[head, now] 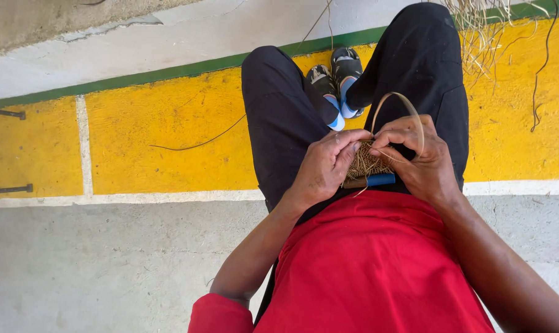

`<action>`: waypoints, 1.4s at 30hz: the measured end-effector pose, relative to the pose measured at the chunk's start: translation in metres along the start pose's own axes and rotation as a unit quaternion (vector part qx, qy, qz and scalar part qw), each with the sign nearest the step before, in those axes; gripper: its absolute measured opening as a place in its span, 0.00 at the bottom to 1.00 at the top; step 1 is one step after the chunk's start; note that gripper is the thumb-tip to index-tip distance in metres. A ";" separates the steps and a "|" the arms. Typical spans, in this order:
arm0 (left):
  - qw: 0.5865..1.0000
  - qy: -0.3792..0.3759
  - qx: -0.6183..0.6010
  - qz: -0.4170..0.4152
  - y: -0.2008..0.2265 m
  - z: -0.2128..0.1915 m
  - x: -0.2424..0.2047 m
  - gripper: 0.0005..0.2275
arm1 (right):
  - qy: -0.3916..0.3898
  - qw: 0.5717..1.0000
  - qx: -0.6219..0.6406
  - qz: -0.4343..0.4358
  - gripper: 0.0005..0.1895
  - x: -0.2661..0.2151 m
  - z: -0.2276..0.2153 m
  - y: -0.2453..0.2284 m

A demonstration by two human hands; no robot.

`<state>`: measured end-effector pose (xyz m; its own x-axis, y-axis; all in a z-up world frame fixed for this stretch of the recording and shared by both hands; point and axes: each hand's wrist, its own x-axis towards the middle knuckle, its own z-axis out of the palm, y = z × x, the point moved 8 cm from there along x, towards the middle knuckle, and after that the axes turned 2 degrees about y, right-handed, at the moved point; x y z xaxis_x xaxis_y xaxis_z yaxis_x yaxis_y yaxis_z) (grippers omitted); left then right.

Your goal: The recorder is weaving thin natural fibers together to create a small circular base or mat.

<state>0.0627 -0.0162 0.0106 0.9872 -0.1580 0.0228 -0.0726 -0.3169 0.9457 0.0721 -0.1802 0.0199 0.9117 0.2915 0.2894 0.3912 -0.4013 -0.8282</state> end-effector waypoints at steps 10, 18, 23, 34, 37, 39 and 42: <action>0.999 0.000 0.012 0.044 0.005 0.000 -0.006 0.12 | 0.028 0.995 -0.055 -0.080 0.11 -0.001 0.000 -0.012; 0.986 0.008 0.031 0.164 0.027 0.001 -0.033 0.14 | -0.139 0.988 0.051 -0.045 0.09 0.023 -0.019 -0.005; 0.970 -0.006 0.089 0.228 0.050 0.007 -0.050 0.16 | -0.237 0.964 0.061 -0.100 0.11 0.031 -0.009 -0.044; 0.981 0.004 0.065 0.181 0.045 0.009 -0.034 0.14 | -0.089 0.979 0.179 -0.039 0.05 0.087 -0.017 0.045; 0.992 0.016 0.050 0.118 0.038 0.004 -0.022 0.12 | -0.025 0.975 0.208 0.072 0.07 0.100 -0.021 0.065; 0.995 0.025 0.031 0.093 0.032 -0.002 -0.013 0.10 | -0.042 0.981 0.152 0.117 0.10 0.086 -0.017 0.056; 0.999 0.013 0.029 0.041 0.019 -0.001 -0.008 0.11 | -0.176 0.972 0.157 0.005 0.15 0.046 0.006 0.015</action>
<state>0.0540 -0.0203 0.0286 0.9806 -0.1627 0.1090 -0.1615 -0.3572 0.9199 0.1195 -0.1673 0.0177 0.7947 0.5897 0.1440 0.2739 -0.1365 -0.9520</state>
